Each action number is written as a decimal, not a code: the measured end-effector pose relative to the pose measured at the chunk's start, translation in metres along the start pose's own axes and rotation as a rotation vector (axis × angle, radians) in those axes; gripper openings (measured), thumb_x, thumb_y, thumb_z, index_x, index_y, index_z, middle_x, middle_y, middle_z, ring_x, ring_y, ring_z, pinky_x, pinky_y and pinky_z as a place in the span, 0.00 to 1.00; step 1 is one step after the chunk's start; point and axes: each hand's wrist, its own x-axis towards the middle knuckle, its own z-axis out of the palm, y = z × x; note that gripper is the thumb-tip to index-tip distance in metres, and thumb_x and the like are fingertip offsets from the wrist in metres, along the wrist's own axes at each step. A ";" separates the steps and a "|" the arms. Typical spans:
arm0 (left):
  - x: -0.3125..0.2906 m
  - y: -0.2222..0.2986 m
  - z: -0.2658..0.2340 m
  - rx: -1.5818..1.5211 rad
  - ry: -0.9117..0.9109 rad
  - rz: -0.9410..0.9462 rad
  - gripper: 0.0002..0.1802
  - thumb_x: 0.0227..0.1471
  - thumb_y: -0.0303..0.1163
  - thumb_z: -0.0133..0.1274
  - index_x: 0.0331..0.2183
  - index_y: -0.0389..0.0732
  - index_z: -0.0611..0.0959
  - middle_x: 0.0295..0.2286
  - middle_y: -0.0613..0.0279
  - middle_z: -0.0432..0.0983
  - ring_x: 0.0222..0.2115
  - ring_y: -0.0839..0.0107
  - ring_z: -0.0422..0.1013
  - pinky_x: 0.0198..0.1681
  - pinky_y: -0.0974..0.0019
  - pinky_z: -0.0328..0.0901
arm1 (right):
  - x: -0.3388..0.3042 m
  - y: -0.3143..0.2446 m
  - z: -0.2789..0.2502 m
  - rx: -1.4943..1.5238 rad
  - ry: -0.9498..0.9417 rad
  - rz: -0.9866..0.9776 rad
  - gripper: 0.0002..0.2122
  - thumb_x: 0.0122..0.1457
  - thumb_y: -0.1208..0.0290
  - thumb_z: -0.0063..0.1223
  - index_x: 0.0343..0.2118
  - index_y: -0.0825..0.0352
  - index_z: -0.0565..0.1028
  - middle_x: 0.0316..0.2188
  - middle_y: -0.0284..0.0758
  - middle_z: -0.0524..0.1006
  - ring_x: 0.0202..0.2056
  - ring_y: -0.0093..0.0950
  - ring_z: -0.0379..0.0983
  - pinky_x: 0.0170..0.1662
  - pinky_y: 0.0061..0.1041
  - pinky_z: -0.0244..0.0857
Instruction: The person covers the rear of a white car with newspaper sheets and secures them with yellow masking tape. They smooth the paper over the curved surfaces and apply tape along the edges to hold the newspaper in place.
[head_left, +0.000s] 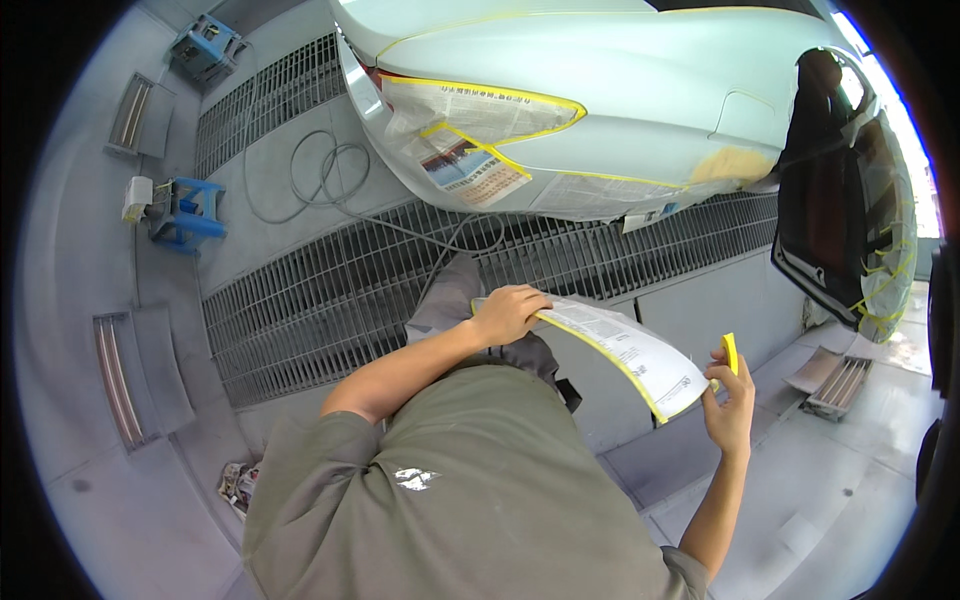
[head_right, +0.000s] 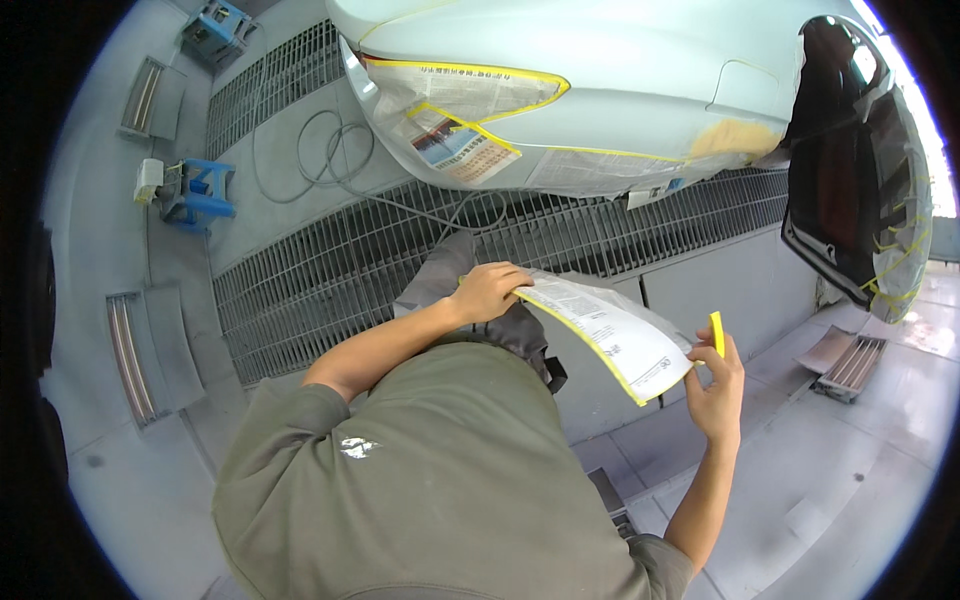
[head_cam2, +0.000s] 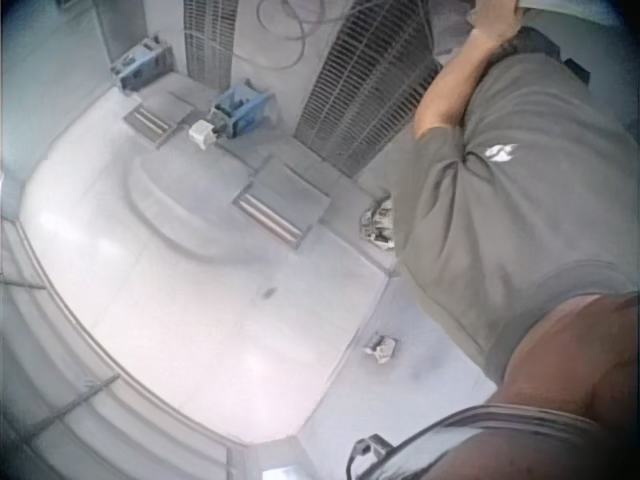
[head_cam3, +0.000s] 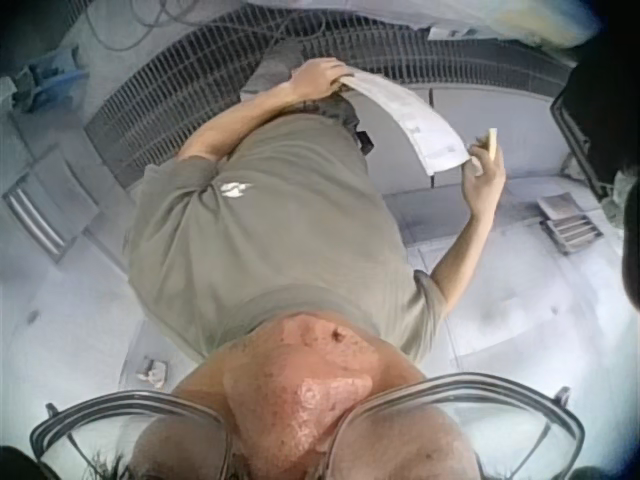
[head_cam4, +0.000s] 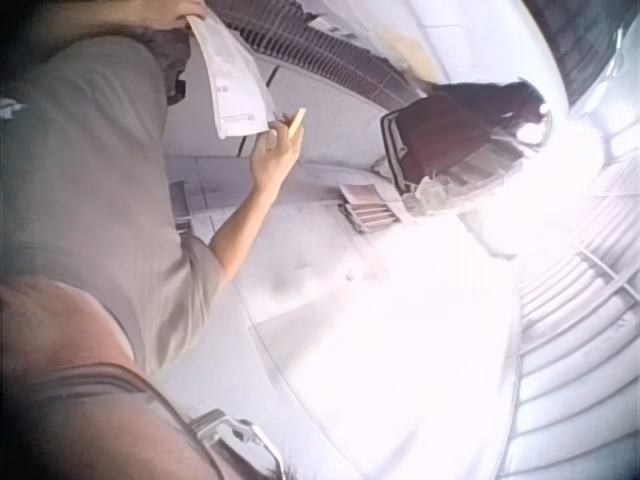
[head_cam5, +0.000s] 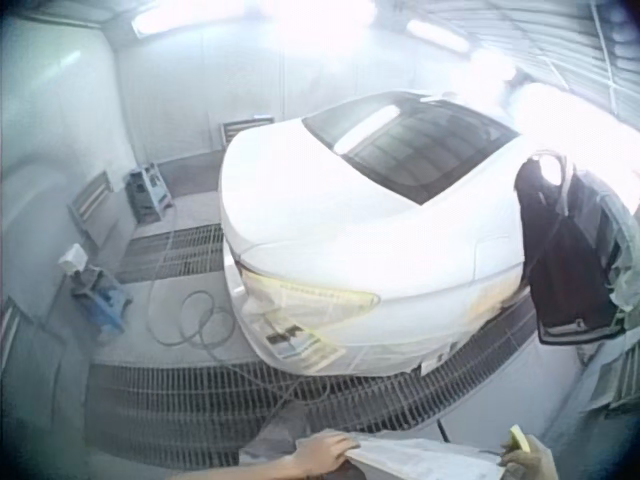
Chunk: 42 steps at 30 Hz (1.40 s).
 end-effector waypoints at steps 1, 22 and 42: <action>0.001 0.001 0.000 0.009 -0.023 -0.032 0.13 0.50 0.24 0.62 0.41 0.39 0.85 0.39 0.56 0.84 0.41 0.54 0.80 0.45 0.55 0.75 | 0.008 0.001 -0.004 -0.024 -0.005 -0.047 0.11 0.47 0.89 0.61 0.33 0.70 0.76 0.47 0.45 0.78 0.44 0.42 0.78 0.49 0.36 0.72; 0.052 -0.056 -0.006 0.100 -0.422 0.026 0.11 0.53 0.27 0.60 0.41 0.40 0.86 0.39 0.55 0.85 0.40 0.55 0.81 0.43 0.54 0.77 | 0.005 0.136 0.071 0.116 -0.010 0.203 0.10 0.47 0.86 0.65 0.33 0.69 0.79 0.46 0.45 0.79 0.49 0.47 0.77 0.52 0.41 0.71; 0.015 -0.207 -0.171 0.499 -0.022 -0.138 0.13 0.55 0.25 0.58 0.44 0.38 0.85 0.38 0.56 0.84 0.41 0.56 0.79 0.45 0.54 0.73 | 0.223 0.097 0.365 0.278 0.289 0.246 0.09 0.59 0.72 0.65 0.41 0.68 0.85 0.52 0.46 0.74 0.55 0.46 0.72 0.58 0.40 0.67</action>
